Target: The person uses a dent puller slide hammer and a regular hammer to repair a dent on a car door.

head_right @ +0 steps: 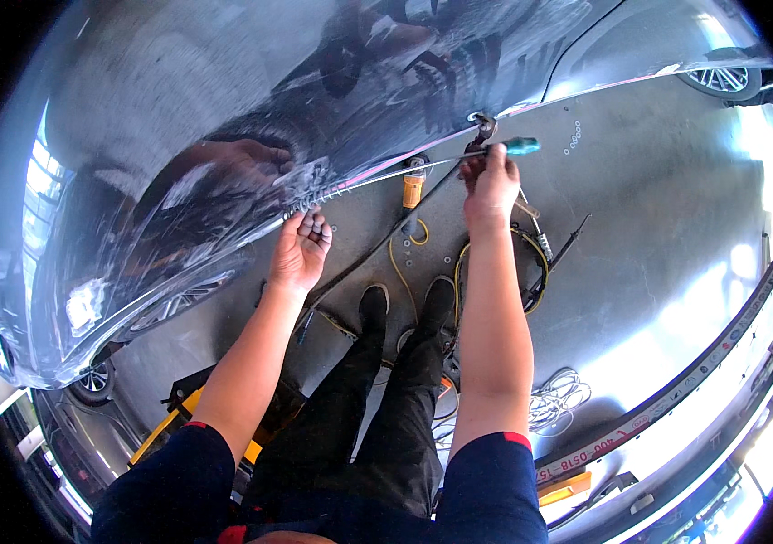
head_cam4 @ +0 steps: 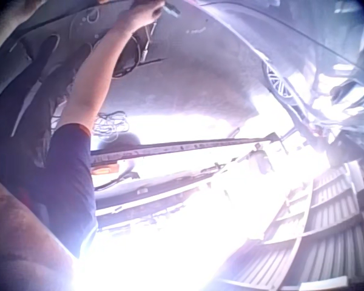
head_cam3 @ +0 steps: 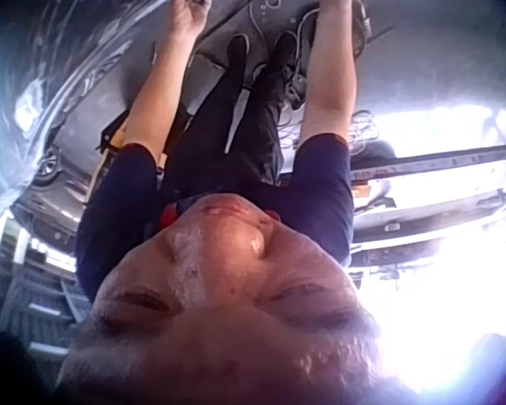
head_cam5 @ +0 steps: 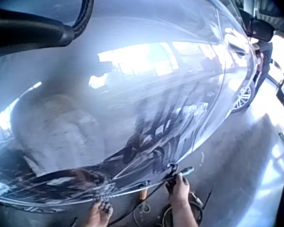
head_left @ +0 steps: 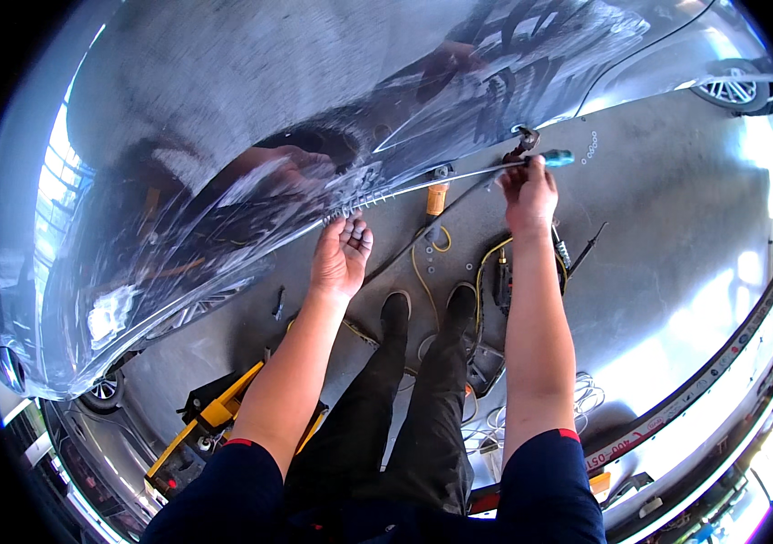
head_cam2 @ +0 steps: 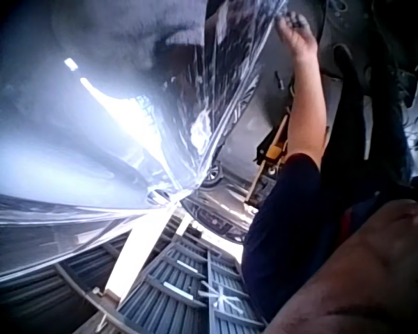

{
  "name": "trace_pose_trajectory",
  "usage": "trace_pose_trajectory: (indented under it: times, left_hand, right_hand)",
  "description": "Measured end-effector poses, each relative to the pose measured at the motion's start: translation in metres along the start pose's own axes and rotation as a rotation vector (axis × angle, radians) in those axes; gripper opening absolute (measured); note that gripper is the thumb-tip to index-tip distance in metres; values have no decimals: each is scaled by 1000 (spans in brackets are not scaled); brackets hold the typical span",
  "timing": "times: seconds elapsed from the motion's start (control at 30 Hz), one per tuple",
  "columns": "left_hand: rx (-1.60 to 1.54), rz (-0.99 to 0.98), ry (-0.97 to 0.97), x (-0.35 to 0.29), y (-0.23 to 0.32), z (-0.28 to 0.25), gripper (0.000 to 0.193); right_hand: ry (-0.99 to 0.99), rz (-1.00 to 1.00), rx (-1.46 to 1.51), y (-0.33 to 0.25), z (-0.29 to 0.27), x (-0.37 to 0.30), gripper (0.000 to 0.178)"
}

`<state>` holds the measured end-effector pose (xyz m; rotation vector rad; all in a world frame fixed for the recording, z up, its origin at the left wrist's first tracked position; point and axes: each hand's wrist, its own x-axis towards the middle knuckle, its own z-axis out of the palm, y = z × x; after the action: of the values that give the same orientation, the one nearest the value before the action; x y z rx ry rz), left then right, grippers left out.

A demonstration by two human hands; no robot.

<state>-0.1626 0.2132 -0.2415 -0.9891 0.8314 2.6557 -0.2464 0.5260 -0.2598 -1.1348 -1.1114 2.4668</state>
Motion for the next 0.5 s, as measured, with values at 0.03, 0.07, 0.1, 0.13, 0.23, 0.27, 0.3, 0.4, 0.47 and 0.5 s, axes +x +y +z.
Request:
trace_pose_trajectory:
  times: [0.03, 0.07, 0.1, 0.13, 0.23, 0.27, 0.3, 0.4, 0.47, 0.5]
  left_hand:
    - [1, 0, 0, 1, -1, 0, 15]
    - [3, 2, -2, 1, -2, 1, 16]
    - [3, 4, -3, 2, -3, 1, 16]
    - [3, 3, -3, 3, -4, 1, 16]
    - [4, -5, -16, 4, -7, 4, 16]
    - [16, -29, -18, 3, -9, 5, 16]
    - [29, -52, -24, 2, -12, 7, 16]
    - [201, -80, 13, -16, -21, 3, 23]
    - [410, -97, 61, -30, -26, -2, 33]
    - [412, -92, 60, -35, -24, -18, 33]
  right_hand:
    - [87, -35, 19, -6, -1, 3, 21]
    - [112, -52, 42, -13, -3, 6, 20]
    - [138, -70, 63, -20, -6, 9, 20]
    - [152, -87, 50, -27, -9, 11, 20]
    - [159, -120, 23, -42, -28, 19, 22]
    - [168, -129, 9, -45, -37, 21, 22]
    - [171, -133, 7, -44, -43, 20, 22]
    - [171, -132, -7, -36, -65, 7, 21]
    - [110, -102, -61, -17, -84, -2, 22]
    - [63, -78, -88, -4, -82, -13, 23]
